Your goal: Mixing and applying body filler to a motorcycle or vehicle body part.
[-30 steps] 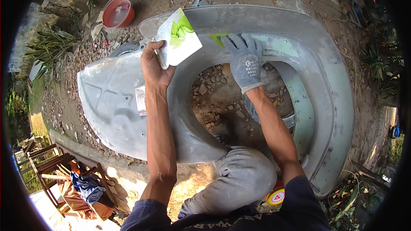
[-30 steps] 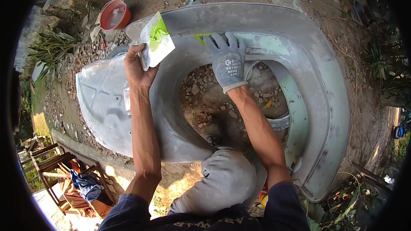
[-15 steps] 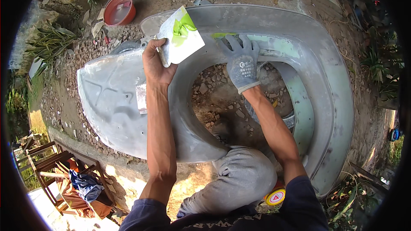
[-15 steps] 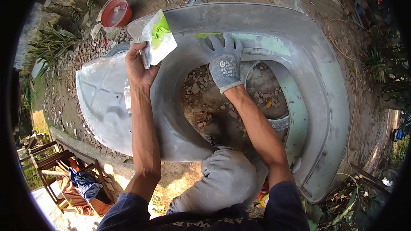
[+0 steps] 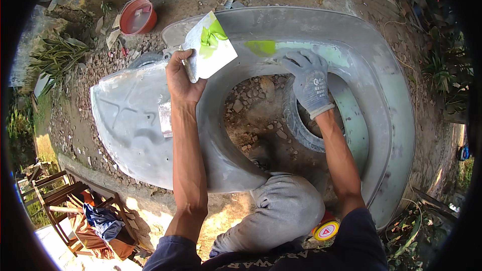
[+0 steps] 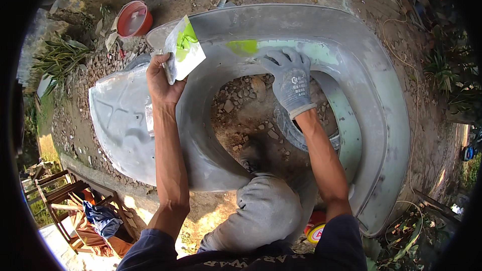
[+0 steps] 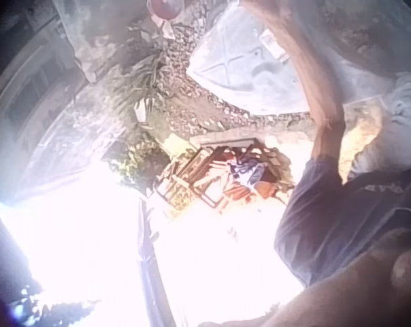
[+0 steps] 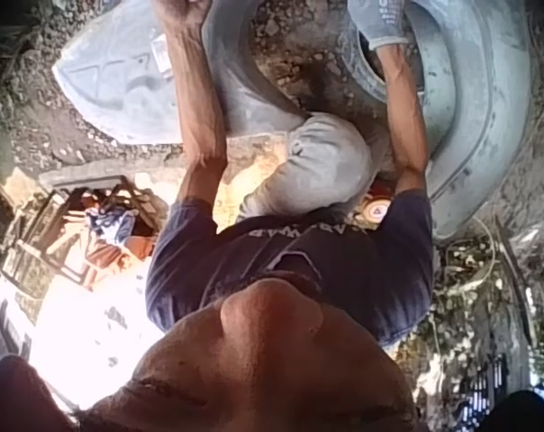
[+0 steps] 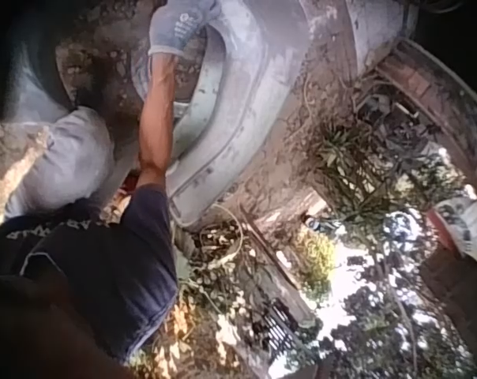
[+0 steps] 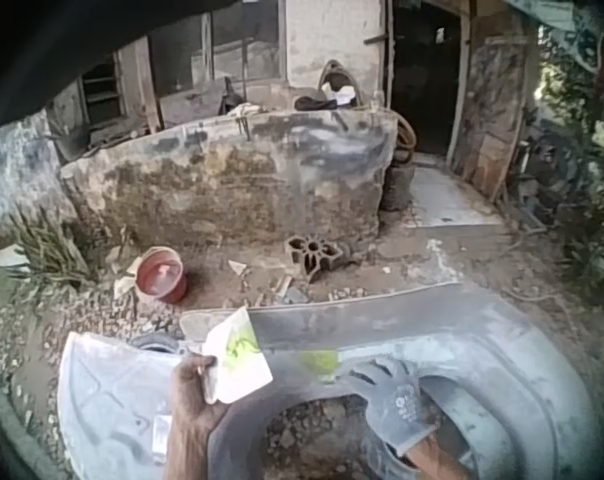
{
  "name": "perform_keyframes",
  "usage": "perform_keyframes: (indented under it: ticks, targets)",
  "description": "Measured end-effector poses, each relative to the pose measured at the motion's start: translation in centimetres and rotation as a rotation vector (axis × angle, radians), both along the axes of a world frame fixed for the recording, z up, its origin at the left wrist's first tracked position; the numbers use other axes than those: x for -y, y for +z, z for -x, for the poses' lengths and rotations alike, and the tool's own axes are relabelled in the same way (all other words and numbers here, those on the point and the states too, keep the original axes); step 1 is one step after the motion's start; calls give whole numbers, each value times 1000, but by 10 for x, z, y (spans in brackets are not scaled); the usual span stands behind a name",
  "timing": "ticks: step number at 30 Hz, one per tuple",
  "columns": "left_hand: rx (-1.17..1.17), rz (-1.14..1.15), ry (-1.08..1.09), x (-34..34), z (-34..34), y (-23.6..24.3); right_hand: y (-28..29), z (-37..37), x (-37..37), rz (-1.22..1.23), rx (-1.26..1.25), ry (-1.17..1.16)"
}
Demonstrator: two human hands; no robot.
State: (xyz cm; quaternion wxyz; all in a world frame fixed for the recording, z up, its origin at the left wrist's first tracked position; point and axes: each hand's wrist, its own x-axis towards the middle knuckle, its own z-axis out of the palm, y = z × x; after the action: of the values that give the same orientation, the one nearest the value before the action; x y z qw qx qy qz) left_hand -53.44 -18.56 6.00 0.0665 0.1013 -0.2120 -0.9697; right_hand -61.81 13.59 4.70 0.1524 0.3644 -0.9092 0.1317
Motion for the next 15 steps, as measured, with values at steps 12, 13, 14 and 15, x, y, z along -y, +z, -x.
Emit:
perform_keyframes:
  ticks: [12, 13, 14, 15]
  targets:
    - [-7, -2, -24, -4, 1, -1, -32, 3, 51, 138, -152, -198]
    - [-2, 4, -24, -4, 0, -1, -35, 4, 53, 146, -171, -209]
    - [-1, 3, -24, -4, 1, -2, -37, 5, 54, 145, -170, -208]
    - [-4, 2, -23, -3, 1, -3, -39, 5, 55, 141, -175, -199]
